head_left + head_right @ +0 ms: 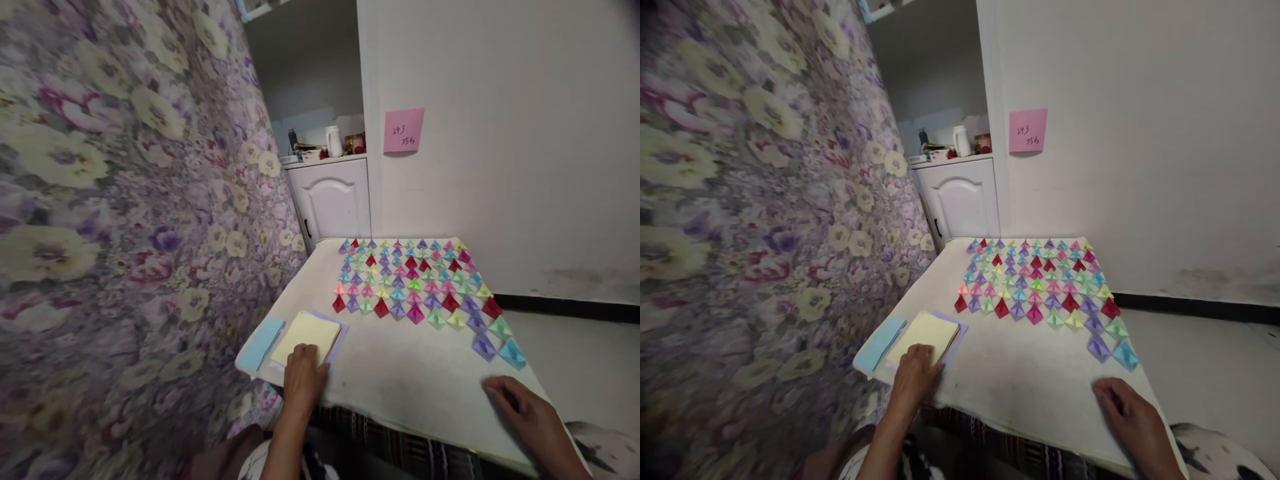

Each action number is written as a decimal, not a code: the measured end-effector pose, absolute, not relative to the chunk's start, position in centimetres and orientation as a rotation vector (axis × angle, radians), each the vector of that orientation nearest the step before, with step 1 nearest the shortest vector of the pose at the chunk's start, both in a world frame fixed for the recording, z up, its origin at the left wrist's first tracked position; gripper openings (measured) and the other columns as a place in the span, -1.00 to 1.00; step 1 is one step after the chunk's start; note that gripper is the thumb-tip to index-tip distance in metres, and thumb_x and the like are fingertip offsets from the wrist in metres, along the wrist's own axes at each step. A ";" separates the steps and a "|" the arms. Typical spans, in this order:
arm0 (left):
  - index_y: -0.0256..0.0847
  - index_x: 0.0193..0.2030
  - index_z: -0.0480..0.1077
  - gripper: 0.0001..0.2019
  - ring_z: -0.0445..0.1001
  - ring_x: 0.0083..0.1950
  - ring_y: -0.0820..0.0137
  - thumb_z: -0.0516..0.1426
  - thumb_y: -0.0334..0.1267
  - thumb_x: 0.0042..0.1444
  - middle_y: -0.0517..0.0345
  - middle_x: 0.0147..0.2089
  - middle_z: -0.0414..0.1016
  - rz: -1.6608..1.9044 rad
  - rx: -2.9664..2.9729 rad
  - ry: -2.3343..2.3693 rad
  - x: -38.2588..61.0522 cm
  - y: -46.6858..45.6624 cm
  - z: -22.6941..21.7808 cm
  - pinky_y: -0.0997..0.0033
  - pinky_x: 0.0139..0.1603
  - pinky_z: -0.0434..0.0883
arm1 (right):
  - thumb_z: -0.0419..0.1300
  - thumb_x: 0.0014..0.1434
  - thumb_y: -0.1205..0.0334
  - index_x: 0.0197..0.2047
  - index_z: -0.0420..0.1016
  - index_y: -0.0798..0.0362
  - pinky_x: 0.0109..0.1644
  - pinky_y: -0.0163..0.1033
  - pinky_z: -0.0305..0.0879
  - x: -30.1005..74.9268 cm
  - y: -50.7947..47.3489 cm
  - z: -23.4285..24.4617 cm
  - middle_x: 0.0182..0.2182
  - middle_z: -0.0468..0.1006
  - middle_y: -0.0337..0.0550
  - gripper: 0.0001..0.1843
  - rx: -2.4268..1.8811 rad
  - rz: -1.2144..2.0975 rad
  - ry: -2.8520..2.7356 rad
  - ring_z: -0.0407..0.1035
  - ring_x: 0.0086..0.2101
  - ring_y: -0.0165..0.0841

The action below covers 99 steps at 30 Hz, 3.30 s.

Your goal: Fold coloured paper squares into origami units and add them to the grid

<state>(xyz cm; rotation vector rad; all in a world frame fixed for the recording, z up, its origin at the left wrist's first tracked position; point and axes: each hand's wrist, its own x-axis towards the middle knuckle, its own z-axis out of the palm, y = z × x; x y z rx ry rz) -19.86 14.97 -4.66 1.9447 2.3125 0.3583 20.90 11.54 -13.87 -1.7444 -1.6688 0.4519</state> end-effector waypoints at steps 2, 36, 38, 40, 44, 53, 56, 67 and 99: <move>-0.23 -0.09 0.34 -0.69 0.31 -0.06 0.24 0.09 -0.23 0.00 -0.02 -0.09 0.35 0.348 1.930 2.327 -19.9 15.0 -4.7 0.34 -0.04 0.18 | 0.04 0.07 -0.05 -0.27 0.48 0.00 -0.30 -0.38 0.34 20.9 11.5 -14.0 -0.38 0.59 -0.21 -0.65 -1.740 0.455 -1.673 0.46 -0.35 -0.30; -0.18 -0.42 0.31 -0.79 0.31 -0.26 0.33 -0.07 -0.39 0.17 0.11 -0.36 0.38 0.781 2.385 1.939 -15.2 13.4 -2.7 0.38 -0.26 0.19 | 0.17 -0.08 -0.12 -0.35 0.52 0.00 -0.42 -0.38 0.33 19.9 10.3 -11.8 -0.46 0.58 -0.24 -0.63 -1.695 0.641 -1.334 0.45 -0.41 -0.27; -0.17 -0.41 0.31 -0.81 0.29 -0.28 0.33 -0.04 -0.45 0.14 0.11 -0.37 0.37 0.748 2.529 1.807 -13.5 13.1 -3.4 0.37 -0.29 0.18 | 0.16 -0.06 -0.15 -0.37 0.50 0.02 -0.44 -0.36 0.33 18.5 9.8 -11.0 -0.52 0.55 -0.23 -0.60 -1.614 0.866 -1.241 0.43 -0.46 -0.30; -0.17 -0.45 0.30 -0.82 0.28 -0.32 0.34 0.00 -0.43 0.14 0.12 -0.40 0.37 0.708 2.674 1.640 -11.7 12.8 -4.4 0.36 -0.33 0.16 | 0.17 -0.06 -0.18 -0.39 0.50 0.07 -0.35 -0.30 0.36 16.3 9.4 -10.2 -0.52 0.55 -0.16 -0.56 -1.457 1.165 -1.121 0.44 -0.44 -0.28; -0.16 -0.49 0.28 -0.82 0.27 -0.39 0.36 0.04 -0.41 0.12 0.12 -0.45 0.37 0.769 2.882 1.334 -8.3 11.9 -7.0 0.35 -0.42 0.10 | 0.20 -0.06 -0.19 -0.20 0.50 0.12 -0.11 -0.14 0.35 11.3 8.9 -8.5 -0.30 0.59 0.00 -0.45 -1.121 1.646 -0.755 0.48 -0.26 -0.21; -0.14 -0.47 0.31 -0.80 0.32 -0.44 0.35 0.05 -0.16 0.13 0.11 -0.49 0.38 0.905 2.888 0.802 -4.9 10.4 -9.1 0.34 -0.42 0.19 | 0.35 -0.16 0.06 -0.18 0.49 0.21 -0.30 -0.13 0.40 8.4 9.3 -8.1 -0.41 0.62 0.00 -0.50 -0.934 1.564 -0.573 0.49 -0.33 -0.10; -0.16 -0.31 0.34 -0.75 0.37 -0.30 0.27 0.11 -0.01 0.03 0.02 -0.33 0.44 1.010 2.644 0.889 -5.7 10.5 -7.2 0.28 -0.31 0.28 | 0.33 -0.13 0.10 -0.20 0.49 0.22 -0.29 -0.10 0.40 8.9 9.4 -9.1 -0.43 0.62 -0.01 -0.55 -0.924 1.521 -0.594 0.50 -0.33 -0.08; -0.26 -0.21 0.39 -0.68 0.48 -0.27 0.31 0.16 -0.08 -0.04 0.08 -0.29 0.53 0.917 1.191 1.028 -7.4 14.0 -5.1 0.40 -0.28 0.37 | 0.32 -0.12 0.11 -0.14 0.49 0.17 -0.16 -0.04 0.38 11.4 7.9 -5.6 -0.22 0.60 0.02 -0.54 -0.918 1.538 -0.667 0.47 -0.20 -0.05; -0.17 0.13 0.19 -0.37 0.43 -0.39 0.39 0.25 -0.29 -0.14 0.28 -0.47 0.40 1.092 0.973 0.939 -4.1 13.7 -2.9 0.46 -0.35 0.31 | 0.29 -0.05 0.08 0.14 0.15 -0.05 -0.36 -0.25 0.31 14.9 8.8 -4.1 -0.41 0.56 -0.21 -0.30 -1.094 1.153 -0.749 0.44 -0.45 -0.30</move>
